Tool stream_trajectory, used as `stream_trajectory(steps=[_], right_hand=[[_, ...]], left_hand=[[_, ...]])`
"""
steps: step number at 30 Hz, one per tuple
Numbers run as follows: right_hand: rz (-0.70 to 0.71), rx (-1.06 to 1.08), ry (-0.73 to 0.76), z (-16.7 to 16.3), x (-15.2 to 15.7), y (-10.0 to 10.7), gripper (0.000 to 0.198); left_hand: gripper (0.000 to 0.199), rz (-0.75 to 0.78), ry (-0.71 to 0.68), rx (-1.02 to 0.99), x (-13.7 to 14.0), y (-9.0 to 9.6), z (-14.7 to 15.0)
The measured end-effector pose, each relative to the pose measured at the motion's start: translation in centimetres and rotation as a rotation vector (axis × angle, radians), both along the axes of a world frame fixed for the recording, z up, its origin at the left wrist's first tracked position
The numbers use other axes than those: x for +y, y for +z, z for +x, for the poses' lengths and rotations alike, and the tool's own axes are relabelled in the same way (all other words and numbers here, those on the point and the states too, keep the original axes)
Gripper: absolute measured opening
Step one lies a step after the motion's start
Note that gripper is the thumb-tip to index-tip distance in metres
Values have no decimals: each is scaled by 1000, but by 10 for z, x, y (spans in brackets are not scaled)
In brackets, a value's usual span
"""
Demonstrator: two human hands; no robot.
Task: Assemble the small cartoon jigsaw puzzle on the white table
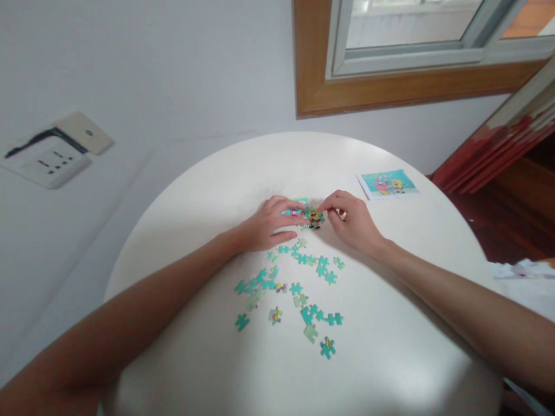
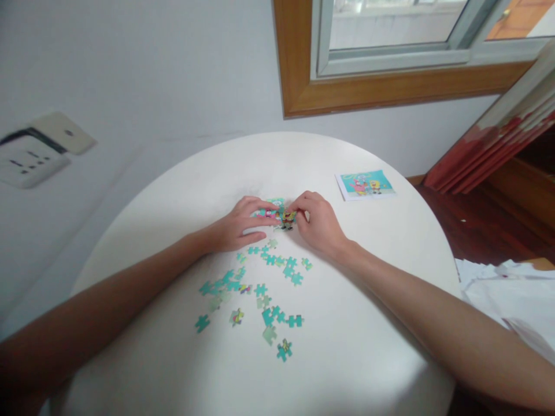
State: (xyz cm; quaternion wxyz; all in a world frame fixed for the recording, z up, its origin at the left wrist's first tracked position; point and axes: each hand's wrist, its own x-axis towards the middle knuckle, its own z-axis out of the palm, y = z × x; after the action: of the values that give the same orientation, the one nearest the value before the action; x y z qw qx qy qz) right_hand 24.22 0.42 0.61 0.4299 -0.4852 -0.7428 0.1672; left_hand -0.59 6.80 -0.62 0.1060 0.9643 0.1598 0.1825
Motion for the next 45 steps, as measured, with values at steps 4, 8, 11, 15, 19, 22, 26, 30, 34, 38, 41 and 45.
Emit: stream_trajectory(steps=[4,8,11,15,19,22,26,30,34,38,41,45], right_hand=[[-15,-15,119,-5,-10,7,32],[-29,-84,245,-11,-21,14,32],[-30,-126,294,-12,-24,15,32],[-34,-148,306,-12,-24,12,32],[-30,-165,331,-12,-26,17,29],[-98,-277,469,-14,-37,28,25],[-199,-484,675,-20,-61,42,20],[-236,-610,704,-26,-77,43,22],[-259,-654,631,-27,-74,40,19],[-246,-599,430,-25,-64,37,20],[-238,-503,268,-21,-56,35,21],[-205,-383,113,-16,-47,32,23]], left_hand=[[38,15,46,-56,1,-2,2],[34,-5,100,-104,2,-3,3],[32,-5,131,-121,2,-2,4],[27,6,173,-148,2,-1,4],[26,8,202,-158,2,0,5],[26,0,210,-167,2,0,4],[25,-5,203,-170,3,-2,4],[25,-7,193,-183,3,-2,3],[25,1,195,-198,4,-3,3],[25,5,222,-188,4,-4,3],[24,9,254,-185,5,-5,3],[25,20,303,-189,6,-6,2]])
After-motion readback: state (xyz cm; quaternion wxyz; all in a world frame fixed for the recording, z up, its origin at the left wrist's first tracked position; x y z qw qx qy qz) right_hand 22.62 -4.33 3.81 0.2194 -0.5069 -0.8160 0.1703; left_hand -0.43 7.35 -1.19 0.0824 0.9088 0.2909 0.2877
